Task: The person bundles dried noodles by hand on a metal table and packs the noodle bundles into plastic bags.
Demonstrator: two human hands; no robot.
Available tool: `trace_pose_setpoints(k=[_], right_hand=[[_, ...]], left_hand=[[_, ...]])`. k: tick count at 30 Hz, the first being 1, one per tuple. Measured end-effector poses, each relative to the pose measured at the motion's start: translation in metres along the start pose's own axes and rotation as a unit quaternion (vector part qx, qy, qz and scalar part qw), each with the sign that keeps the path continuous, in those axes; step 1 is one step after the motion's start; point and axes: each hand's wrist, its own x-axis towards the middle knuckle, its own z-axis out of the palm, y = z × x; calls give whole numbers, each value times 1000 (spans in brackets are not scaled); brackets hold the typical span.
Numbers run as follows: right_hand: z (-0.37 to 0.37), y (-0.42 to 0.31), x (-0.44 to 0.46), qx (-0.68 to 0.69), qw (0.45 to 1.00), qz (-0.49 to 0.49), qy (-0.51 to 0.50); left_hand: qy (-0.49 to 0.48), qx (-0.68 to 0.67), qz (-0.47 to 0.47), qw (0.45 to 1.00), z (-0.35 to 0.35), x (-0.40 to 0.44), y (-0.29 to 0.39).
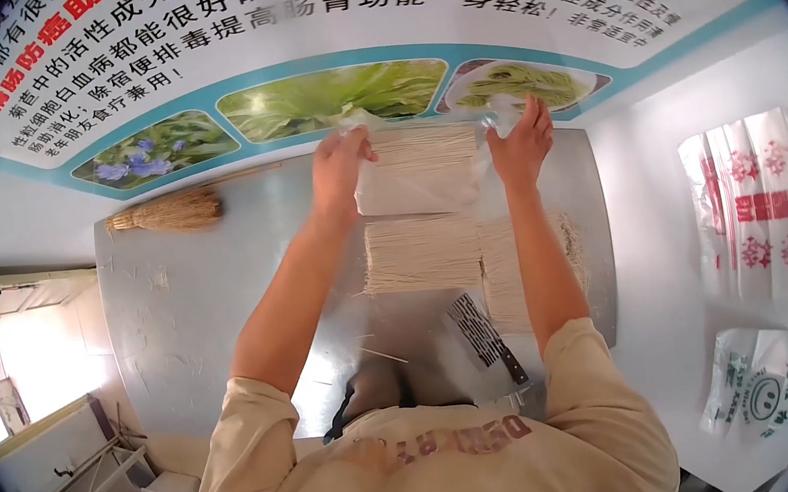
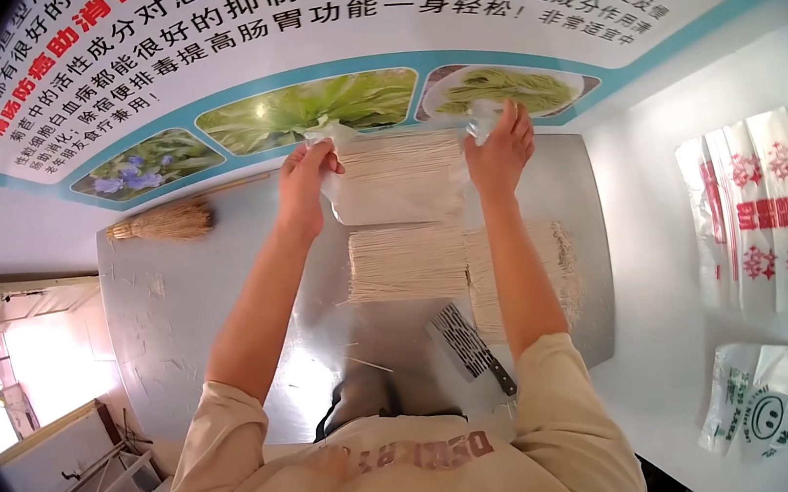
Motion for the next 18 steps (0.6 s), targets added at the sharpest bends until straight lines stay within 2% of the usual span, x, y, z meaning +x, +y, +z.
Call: trace_pose_setpoints(k=[1, 2, 3, 4, 5, 6, 7, 8, 9, 11, 12, 14, 17, 18], right_hand=[[14, 19, 3, -10, 997, 73, 6], [24, 44, 4, -11, 997, 74, 9], [34, 73, 7, 66, 978, 150, -131], [36, 87, 9, 141, 928, 219, -268], [30, 85, 13, 142, 929, 215, -267], [19, 81, 17, 320, 849, 312, -280], [6, 74, 22, 483, 728, 395, -282], [-5, 66, 32, 575, 646, 430, -260], [-18, 58, 43, 574, 645, 429, -265], [-43, 40, 67, 709, 537, 396, -230], [-56, 30, 78, 709, 536, 394, -234], [-79, 10, 95, 707, 566, 319, -279], [-100, -16, 112, 718, 572, 295, -265], [-106, -26, 116, 722, 558, 323, -250]], left_hand=[[-5, 0, 1, 1000, 3, -1, 3], [-13, -8, -11, 1000, 3, -1, 8], [-19, -17, -23, 999, 2, 0, 13], [-20, -17, -20, 999, 2, 1, 19], [-31, -23, -33, 999, 1, 2, 25], [-41, -30, -47, 998, 0, 3, 30], [-38, -31, -45, 998, -1, 5, 34], [-49, -38, -39, 997, -2, 8, 38], [-58, -45, -35, 997, -4, 10, 41], [-48, -68, -28, 996, -7, 9, 52], [-52, -56, -29, 997, -9, 8, 59], [-42, -63, 0, 997, -9, 0, 74], [-69, -114, 27, 991, -21, -3, 96], [-61, -119, 27, 991, -22, -9, 106]])
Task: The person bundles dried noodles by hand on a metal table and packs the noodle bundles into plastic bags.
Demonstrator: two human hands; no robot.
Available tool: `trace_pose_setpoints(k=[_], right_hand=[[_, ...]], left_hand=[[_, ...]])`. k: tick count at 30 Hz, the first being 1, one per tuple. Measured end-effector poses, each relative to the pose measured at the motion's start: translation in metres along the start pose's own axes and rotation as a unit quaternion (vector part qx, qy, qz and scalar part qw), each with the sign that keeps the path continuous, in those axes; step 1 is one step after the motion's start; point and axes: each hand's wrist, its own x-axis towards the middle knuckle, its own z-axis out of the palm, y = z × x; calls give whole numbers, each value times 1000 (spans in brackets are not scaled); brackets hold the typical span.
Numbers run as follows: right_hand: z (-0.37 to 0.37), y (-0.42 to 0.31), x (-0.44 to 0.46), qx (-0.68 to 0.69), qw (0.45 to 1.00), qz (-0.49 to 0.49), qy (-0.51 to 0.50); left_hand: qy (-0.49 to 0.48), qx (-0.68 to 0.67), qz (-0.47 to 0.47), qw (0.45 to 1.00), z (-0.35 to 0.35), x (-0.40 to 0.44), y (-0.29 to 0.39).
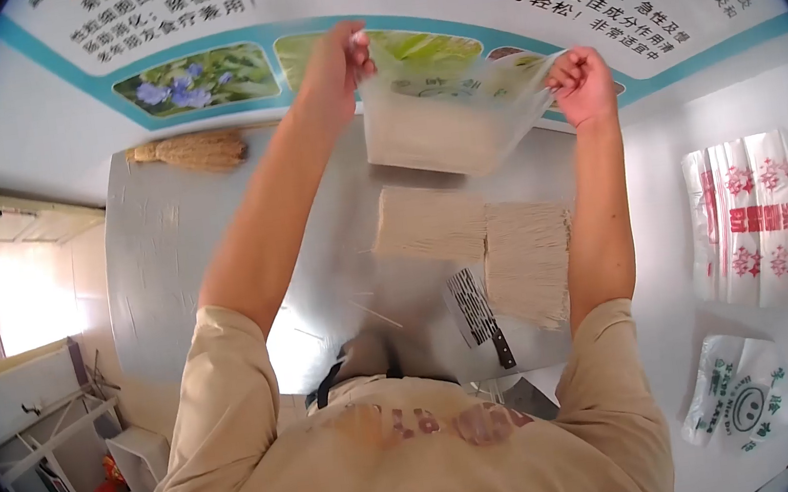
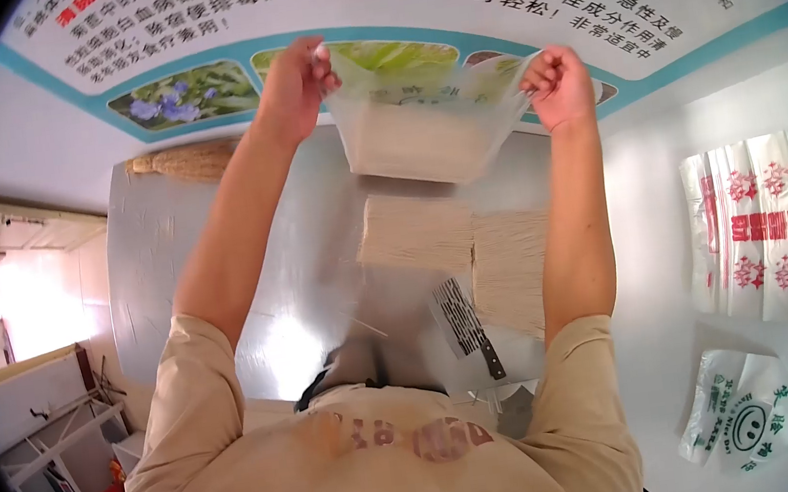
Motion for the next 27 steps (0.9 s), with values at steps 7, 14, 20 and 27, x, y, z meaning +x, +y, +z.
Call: trace_pose_setpoints(k=[7, 14, 20, 27], right_hand=[[26, 11, 8, -77, 994, 73, 12], [-16, 77, 30, -39, 998, 52, -18], [-14, 101, 41, 25, 996, 41, -73], [5, 86, 32, -33, 997, 33, -55]], left_hand=[[71, 42, -15, 996, -2, -8, 25], [93, 138, -17, 986, -58, -8, -23], [144, 611, 393, 672, -77, -78, -86], [-333, 813, 191, 439, -88, -153, -265]])
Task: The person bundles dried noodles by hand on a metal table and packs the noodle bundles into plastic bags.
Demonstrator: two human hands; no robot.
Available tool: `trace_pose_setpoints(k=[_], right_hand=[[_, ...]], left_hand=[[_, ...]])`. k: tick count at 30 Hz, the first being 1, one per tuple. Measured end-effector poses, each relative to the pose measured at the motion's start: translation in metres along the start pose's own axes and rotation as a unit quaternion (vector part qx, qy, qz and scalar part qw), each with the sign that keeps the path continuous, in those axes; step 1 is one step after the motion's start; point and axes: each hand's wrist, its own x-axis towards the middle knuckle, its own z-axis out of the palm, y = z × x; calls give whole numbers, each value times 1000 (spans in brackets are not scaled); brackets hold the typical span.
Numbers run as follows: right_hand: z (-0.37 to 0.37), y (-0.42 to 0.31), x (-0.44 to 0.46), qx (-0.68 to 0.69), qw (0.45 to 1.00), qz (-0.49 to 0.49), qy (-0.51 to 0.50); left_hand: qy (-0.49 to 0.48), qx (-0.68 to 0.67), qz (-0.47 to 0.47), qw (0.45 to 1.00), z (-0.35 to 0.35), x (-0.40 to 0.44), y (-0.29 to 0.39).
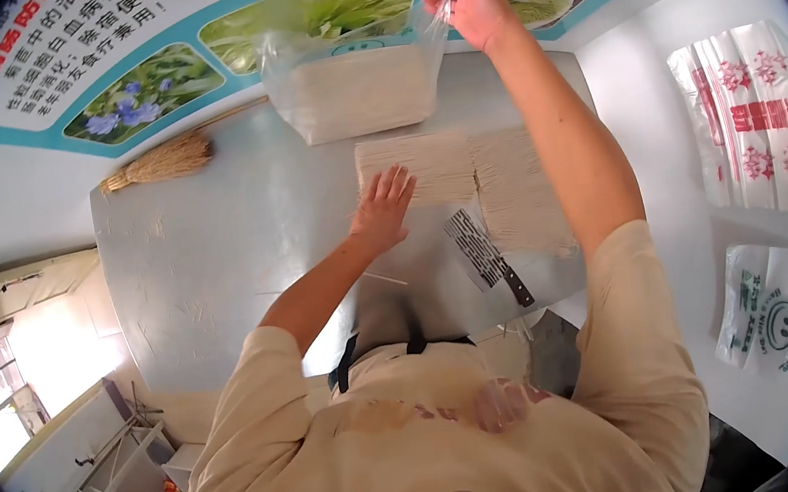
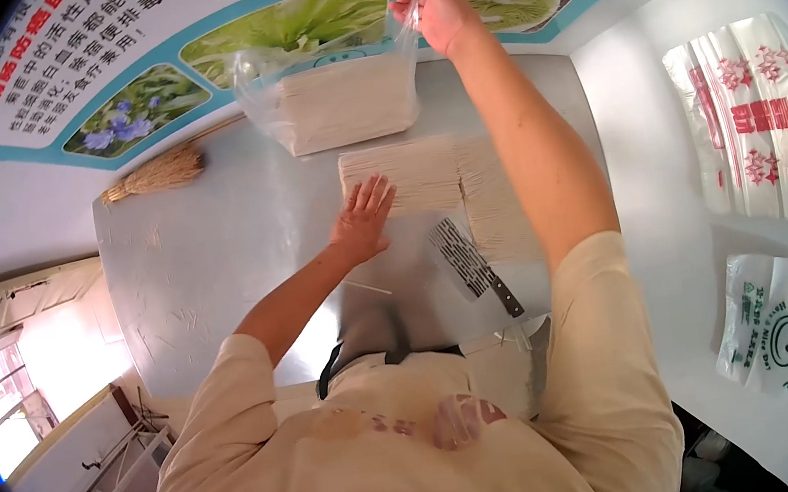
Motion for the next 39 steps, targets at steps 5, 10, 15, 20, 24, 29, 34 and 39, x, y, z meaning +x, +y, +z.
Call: trace_pose_setpoints(k=[5, 10, 15, 20, 24, 29, 34, 39], right_hand=[[-12, -1, -12, 14, 1000, 3, -11], [-32, 8, -30, -28, 999, -13, -16], [-79, 67, -133, -255, 951, -101, 145], [-159, 223, -338, -555, 815, -33, 162], [-138, 265, -417, -686, 714, 8, 141], [-124, 277, -414, -747, 629, 38, 211], [-123, 282, -433, -733, 641, 107, 204], [-146, 321, -478, -631, 754, 31, 180]], left_hand=[[-32, 46, -48, 997, 26, 56, -39], [-52, 20, -15, 998, 23, 80, -54], [-139, -45, -111, 983, 26, 83, -30], [-52, -71, -173, 981, 58, 50, -2], [22, -100, -220, 970, 65, 4, 17], [16, -118, -243, 963, 73, -39, 33], [58, -128, -250, 958, 79, -67, 52], [63, -136, -257, 955, 80, -76, 61]])
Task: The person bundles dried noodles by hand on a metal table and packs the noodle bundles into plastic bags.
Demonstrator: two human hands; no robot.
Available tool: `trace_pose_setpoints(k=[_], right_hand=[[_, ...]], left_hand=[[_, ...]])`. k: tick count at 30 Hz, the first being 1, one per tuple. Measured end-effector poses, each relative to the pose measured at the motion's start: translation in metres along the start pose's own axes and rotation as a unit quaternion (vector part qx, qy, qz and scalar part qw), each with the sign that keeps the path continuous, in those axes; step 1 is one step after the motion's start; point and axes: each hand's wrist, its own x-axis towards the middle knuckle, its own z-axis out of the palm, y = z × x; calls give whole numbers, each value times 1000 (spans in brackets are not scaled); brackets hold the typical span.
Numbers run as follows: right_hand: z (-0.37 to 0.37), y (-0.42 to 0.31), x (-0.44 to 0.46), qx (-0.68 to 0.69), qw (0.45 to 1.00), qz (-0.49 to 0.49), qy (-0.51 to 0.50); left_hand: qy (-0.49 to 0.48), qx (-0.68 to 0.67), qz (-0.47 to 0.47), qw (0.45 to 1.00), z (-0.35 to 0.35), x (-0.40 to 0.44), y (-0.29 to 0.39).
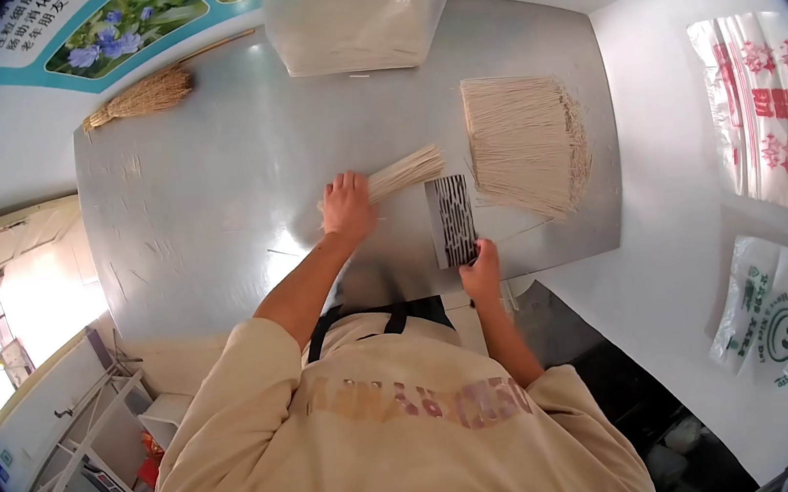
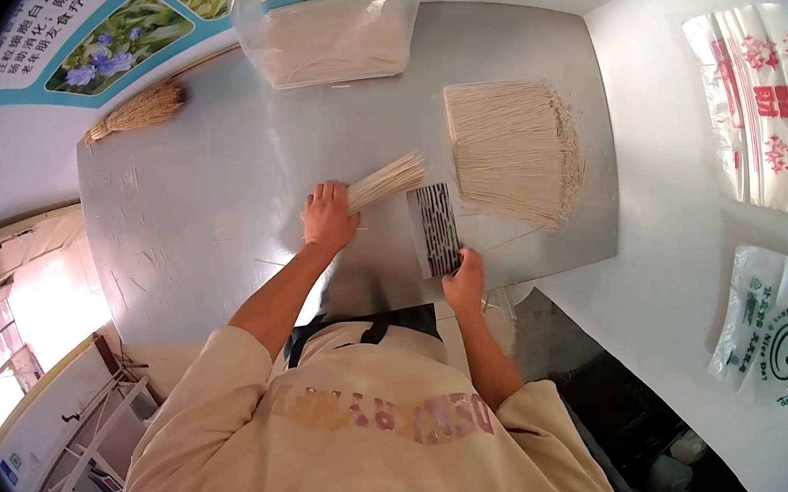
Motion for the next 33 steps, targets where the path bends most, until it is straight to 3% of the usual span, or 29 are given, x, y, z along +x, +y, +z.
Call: trace_pose_setpoints(k=[1, 3, 5, 7, 8, 9, 11, 19, 21, 22, 23, 24, 25, 26, 27, 28, 29, 30, 31, 32, 33], right_hand=[[3, 5, -3, -1, 1000, -4, -2], [11, 8, -10, 259, 947, 169, -92], [2, -7, 1, 260, 948, 153, -106], [-5, -22, 20, 496, 814, 238, -183], [-5, -28, 31, 530, 781, 244, -221], [-4, -33, 39, 530, 782, 242, -224], [2, -48, 51, 594, 712, 290, -235], [5, -42, 84, 614, 694, 234, -295], [-6, -45, 96, 569, 738, 215, -291], [-7, -40, 101, 551, 753, 209, -294], [-8, -36, 105, 552, 753, 201, -297], [-9, -33, 107, 499, 792, 211, -282], [-9, -28, 108, 445, 826, 219, -266], [-9, -24, 112, 448, 825, 211, -271], [-13, -23, 112, 402, 856, 190, -262], [-11, -25, 112, 355, 884, 169, -252], [-4, -29, 116, 357, 884, 162, -255], [-8, -45, 114, 228, 965, -7, -127], [-13, -65, 109, 83, 982, -172, 12], [-15, -96, 111, 228, 965, -51, -117], [-20, -131, 114, 328, 920, -4, -212]], left_hand=[[2, -1, -4, 1000, 0, 2, 0], [6, -10, -7, 1000, 2, 0, 0], [8, -10, -3, 1000, 4, 1, -2], [9, -9, 3, 1000, 2, -1, -2], [7, -10, 3, 1000, 1, -1, -1], [4, -11, 0, 1000, 1, -2, -1], [14, -15, 7, 1000, 2, -4, -1], [71, -55, -4, 996, -13, 7, -5], [-50, -107, -99, 988, -35, 17, -10], [-44, -104, -99, 989, -47, 20, -15], [-119, -189, -139, 965, -62, 22, -23], [-192, -271, -177, 926, -73, 20, -31], [-186, -268, -179, 928, -68, 14, -46], [-255, -482, -231, 806, -59, 8, -62], [-307, -664, -266, 628, -67, 2, -68], [-306, -726, -251, 563, -72, -7, -69], [-299, -726, -251, 566, -76, -14, -71], [-295, -763, -230, 527, -88, -23, -67], [-293, -797, -209, 485, -94, -32, -64], [-304, -800, -164, 491, -95, -35, -63], [-305, -800, -164, 490, -96, -38, -62]])
